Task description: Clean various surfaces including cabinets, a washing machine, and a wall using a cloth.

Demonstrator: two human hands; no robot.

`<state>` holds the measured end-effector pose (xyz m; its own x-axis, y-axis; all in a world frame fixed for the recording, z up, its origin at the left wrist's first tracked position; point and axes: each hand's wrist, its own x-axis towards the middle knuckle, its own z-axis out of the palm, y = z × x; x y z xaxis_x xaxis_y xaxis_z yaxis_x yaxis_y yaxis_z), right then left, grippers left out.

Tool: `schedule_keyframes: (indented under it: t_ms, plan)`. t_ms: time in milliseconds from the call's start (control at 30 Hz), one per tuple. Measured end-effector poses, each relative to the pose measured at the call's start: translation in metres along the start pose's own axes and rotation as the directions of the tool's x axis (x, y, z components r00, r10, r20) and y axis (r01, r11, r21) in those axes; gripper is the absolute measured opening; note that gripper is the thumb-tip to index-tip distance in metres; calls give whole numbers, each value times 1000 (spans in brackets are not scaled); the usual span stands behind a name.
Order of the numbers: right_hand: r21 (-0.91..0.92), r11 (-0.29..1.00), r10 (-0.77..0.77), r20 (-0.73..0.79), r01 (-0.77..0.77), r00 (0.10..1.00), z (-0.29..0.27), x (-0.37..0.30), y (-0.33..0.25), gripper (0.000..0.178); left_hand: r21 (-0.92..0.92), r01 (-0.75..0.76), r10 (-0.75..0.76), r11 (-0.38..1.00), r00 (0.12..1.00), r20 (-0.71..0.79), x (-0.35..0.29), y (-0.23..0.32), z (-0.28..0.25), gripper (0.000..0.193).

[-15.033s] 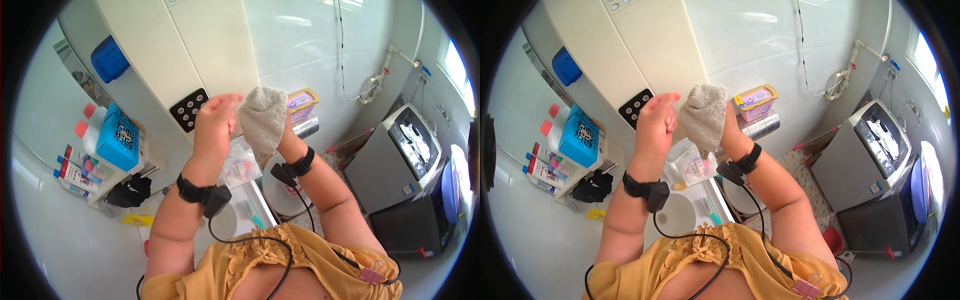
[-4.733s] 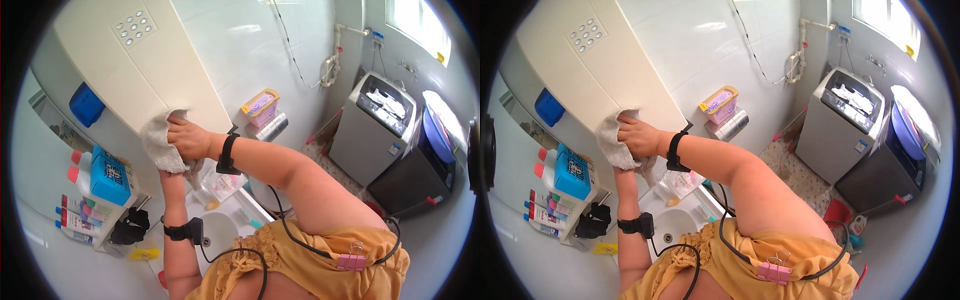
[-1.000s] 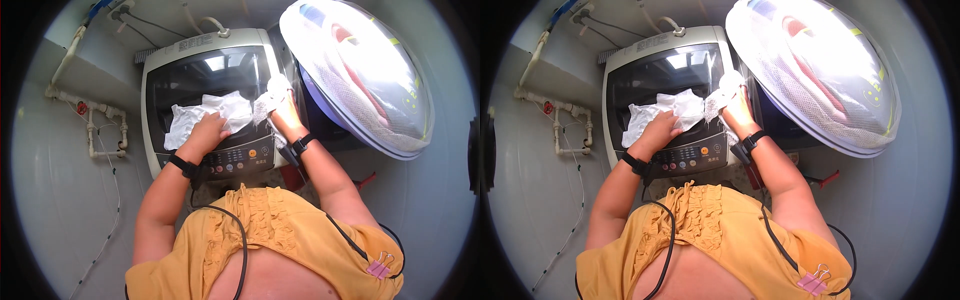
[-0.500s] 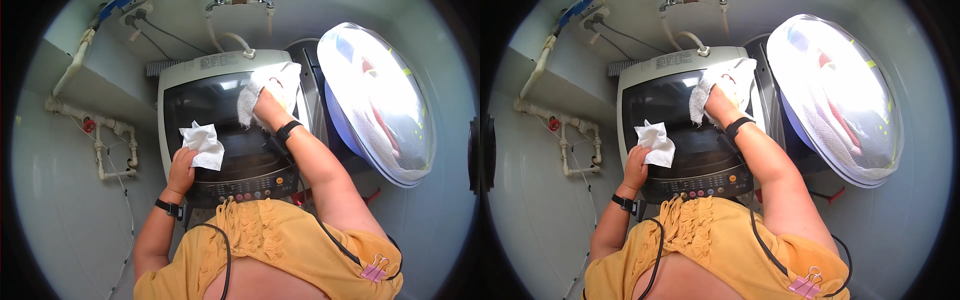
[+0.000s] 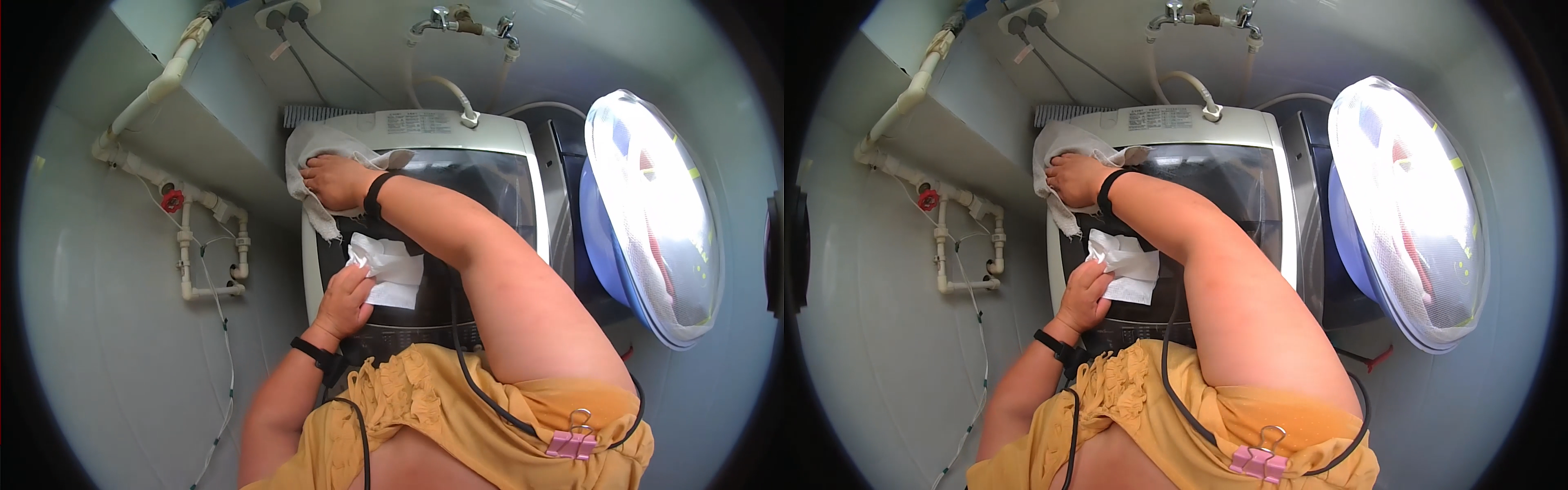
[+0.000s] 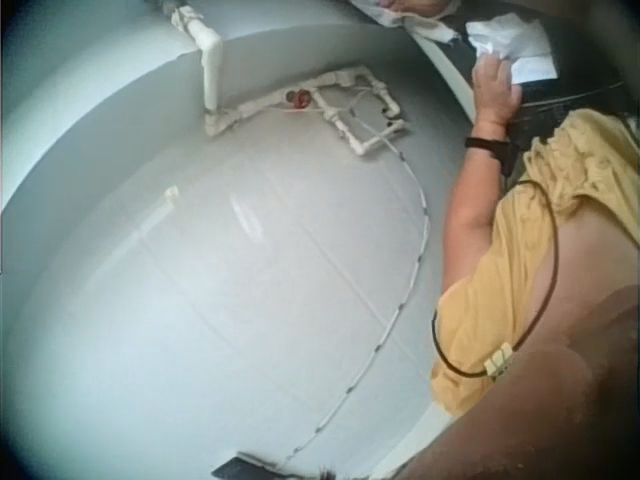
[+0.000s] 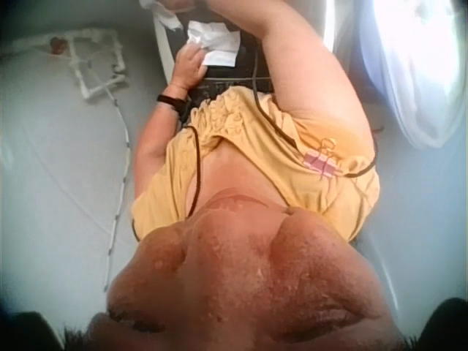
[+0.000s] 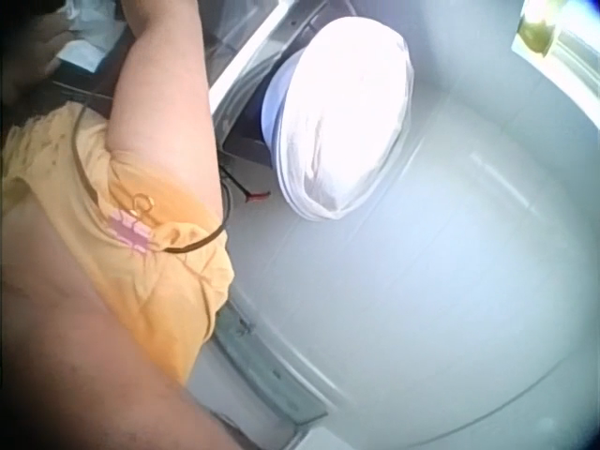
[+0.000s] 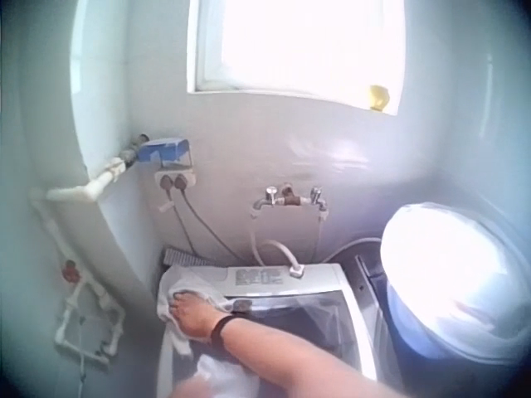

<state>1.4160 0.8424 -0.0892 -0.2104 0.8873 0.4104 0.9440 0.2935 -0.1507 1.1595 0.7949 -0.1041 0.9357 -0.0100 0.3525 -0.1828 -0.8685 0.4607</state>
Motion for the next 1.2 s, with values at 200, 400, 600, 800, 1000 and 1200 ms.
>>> schedule_keyframes:
  t_ms: [200, 400, 600, 800, 1000, 1200]
  plan:
    - [-214, 962, 167, -28, -170, 985, -12, 1, 72, 34, -20, 8, -7, 1000, 1000, 30, 7, 0, 4, 43]
    - [-268, 741, 661, 131, -616, 738, -58, -25, 86, 39, 9, 22, -22, 1000, 999, 24, -1, -5, 0, 44]
    - [-424, 742, 656, 300, -519, 692, -70, -21, 58, 40, 23, 10, -10, 1000, 1000, 29, -1, -6, 4, 44]
    - [-237, 786, 608, 133, -571, 783, -69, -39, 68, 41, 39, 1, -3, 999, 999, 44, 0, -4, 4, 43]
    - [-263, 717, 657, -55, -646, 752, -49, -36, 69, 40, 68, 25, -29, 997, 998, 61, 1, 1, 2, 44]
    - [-229, 785, 554, -155, -576, 818, -53, -54, 54, 33, 107, 17, -20, 994, 999, 28, -4, -1, 6, 47]
